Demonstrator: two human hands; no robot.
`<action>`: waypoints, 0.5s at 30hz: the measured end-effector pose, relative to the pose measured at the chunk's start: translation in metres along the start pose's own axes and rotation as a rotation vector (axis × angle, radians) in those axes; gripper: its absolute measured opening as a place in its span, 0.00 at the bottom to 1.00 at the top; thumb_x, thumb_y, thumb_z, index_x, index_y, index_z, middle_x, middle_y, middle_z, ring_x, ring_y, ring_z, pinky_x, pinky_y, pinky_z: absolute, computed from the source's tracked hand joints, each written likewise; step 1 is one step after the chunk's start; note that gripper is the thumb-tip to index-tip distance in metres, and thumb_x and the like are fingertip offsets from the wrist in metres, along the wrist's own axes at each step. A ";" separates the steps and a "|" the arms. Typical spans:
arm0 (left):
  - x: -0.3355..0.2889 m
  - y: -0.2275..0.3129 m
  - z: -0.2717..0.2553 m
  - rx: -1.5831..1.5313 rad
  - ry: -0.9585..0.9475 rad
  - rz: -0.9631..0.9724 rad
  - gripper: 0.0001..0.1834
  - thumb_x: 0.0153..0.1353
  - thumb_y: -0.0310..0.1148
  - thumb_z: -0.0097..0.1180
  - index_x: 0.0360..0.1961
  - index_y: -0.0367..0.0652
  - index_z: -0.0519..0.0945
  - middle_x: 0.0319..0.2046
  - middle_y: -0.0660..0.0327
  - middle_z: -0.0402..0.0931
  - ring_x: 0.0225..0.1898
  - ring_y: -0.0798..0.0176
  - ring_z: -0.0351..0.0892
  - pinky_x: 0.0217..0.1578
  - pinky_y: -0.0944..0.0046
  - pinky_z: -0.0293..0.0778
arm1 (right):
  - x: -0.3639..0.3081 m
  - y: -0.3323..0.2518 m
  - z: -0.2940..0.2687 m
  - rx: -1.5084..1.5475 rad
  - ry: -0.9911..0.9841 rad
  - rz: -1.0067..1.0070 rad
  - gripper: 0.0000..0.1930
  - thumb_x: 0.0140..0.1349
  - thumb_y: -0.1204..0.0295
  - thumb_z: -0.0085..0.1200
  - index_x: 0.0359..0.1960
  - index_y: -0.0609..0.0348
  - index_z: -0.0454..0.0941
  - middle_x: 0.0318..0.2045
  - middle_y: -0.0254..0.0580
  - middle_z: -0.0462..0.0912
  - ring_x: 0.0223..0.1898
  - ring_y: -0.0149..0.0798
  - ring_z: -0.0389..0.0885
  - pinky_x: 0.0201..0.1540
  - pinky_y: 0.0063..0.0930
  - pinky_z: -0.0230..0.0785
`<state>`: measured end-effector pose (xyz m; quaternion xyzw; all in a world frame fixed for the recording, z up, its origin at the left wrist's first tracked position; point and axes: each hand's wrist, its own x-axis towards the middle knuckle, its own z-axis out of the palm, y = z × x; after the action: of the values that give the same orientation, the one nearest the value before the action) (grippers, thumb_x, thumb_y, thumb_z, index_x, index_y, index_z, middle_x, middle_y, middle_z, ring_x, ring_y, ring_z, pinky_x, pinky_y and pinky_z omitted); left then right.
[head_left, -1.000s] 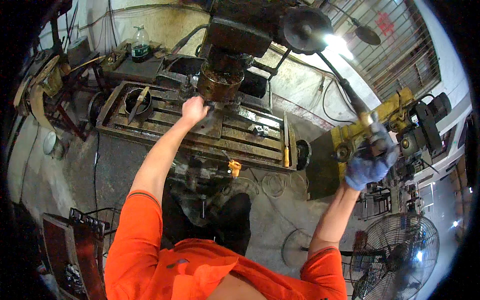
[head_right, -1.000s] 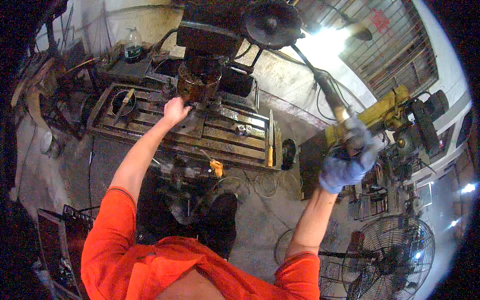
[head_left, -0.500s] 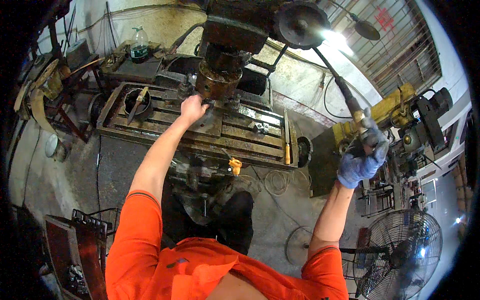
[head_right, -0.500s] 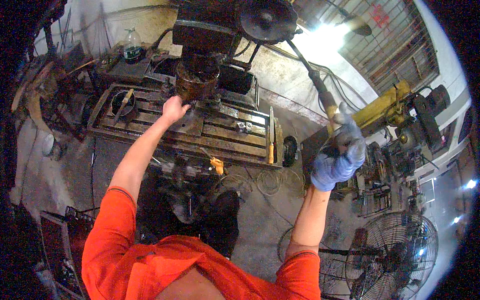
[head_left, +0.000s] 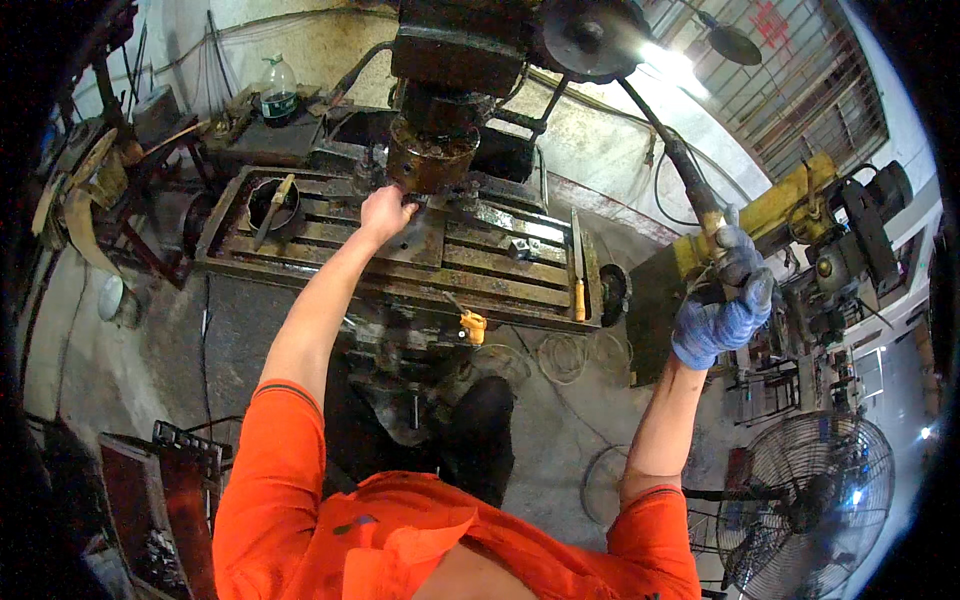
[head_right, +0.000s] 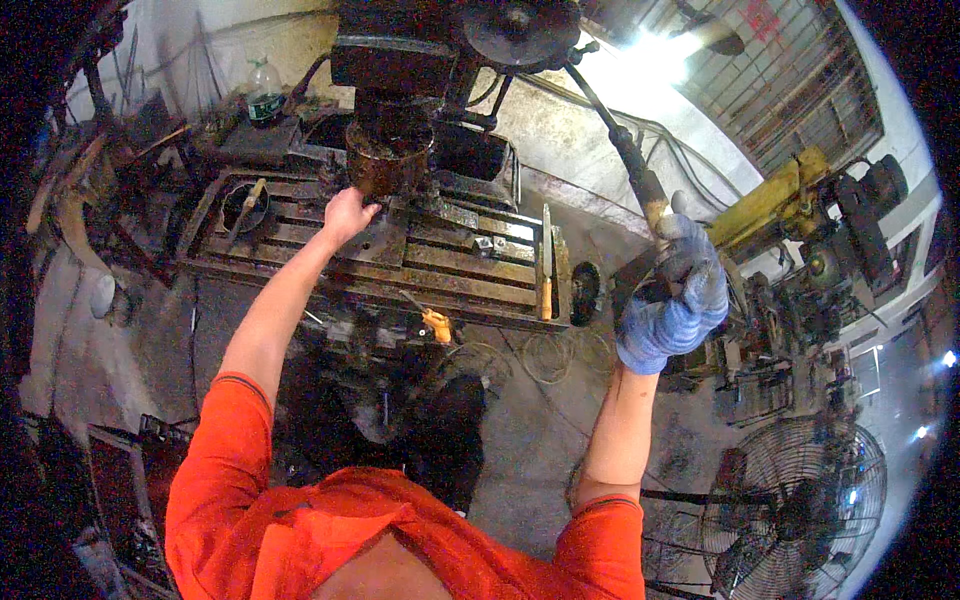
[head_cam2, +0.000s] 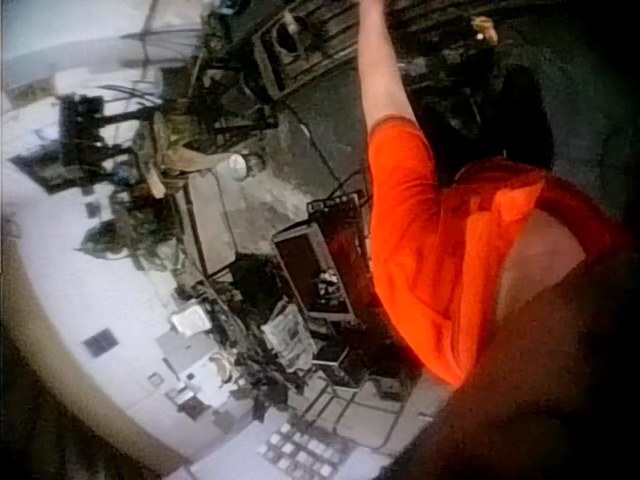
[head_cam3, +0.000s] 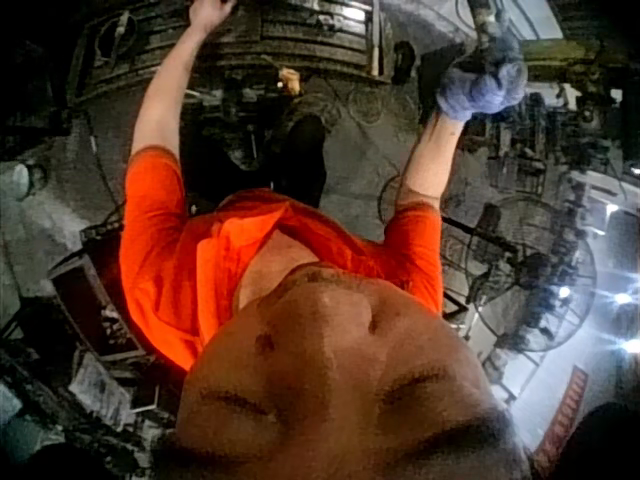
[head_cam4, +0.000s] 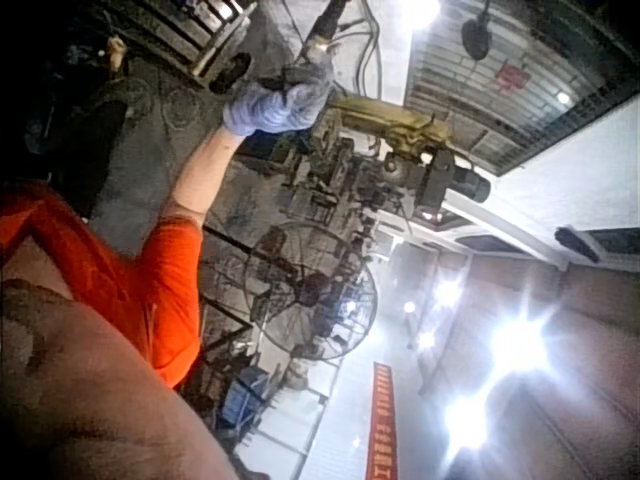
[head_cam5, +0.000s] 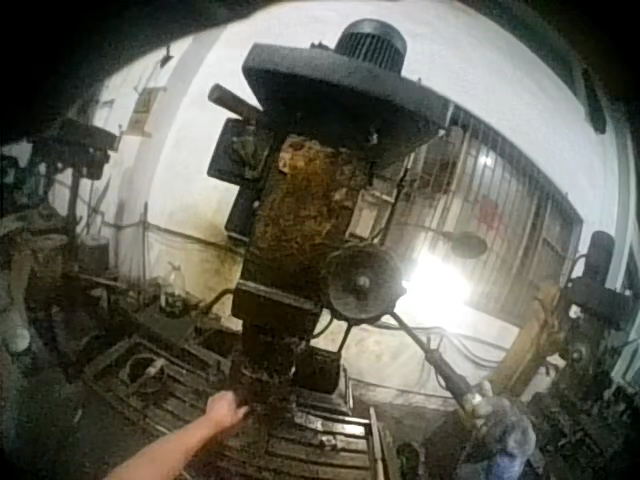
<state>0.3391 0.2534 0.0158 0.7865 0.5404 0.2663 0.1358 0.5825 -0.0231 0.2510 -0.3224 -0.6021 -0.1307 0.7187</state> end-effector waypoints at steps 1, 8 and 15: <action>-0.002 -0.001 -0.002 -0.034 0.025 0.014 0.17 0.46 0.41 0.59 0.34 0.41 0.78 0.30 0.51 0.77 0.36 0.49 0.76 0.36 0.53 0.71 | 0.002 -0.003 0.002 0.009 0.000 0.006 0.20 0.59 0.59 0.39 0.15 0.62 0.63 0.26 0.46 0.75 0.35 0.44 0.73 0.52 0.48 0.58; -0.032 -0.040 -0.028 -0.390 0.089 0.136 0.22 0.48 0.36 0.57 0.44 0.39 0.75 0.31 0.50 0.77 0.32 0.51 0.77 0.33 0.57 0.72 | -0.005 -0.007 0.009 0.077 0.098 0.116 0.19 0.60 0.60 0.39 0.17 0.60 0.61 0.23 0.43 0.71 0.35 0.40 0.71 0.52 0.43 0.57; -0.123 -0.078 -0.118 -0.595 -0.011 -0.091 0.18 0.52 0.30 0.54 0.44 0.32 0.73 0.23 0.56 0.78 0.15 0.72 0.70 0.17 0.68 0.67 | -0.022 0.028 -0.018 0.120 -0.022 0.102 0.19 0.60 0.59 0.40 0.32 0.66 0.74 0.35 0.50 0.77 0.41 0.41 0.72 0.53 0.35 0.57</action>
<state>0.1782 0.1605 0.0404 0.6886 0.4725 0.4025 0.3749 0.6072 -0.0177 0.2199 -0.3105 -0.5994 -0.0538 0.7358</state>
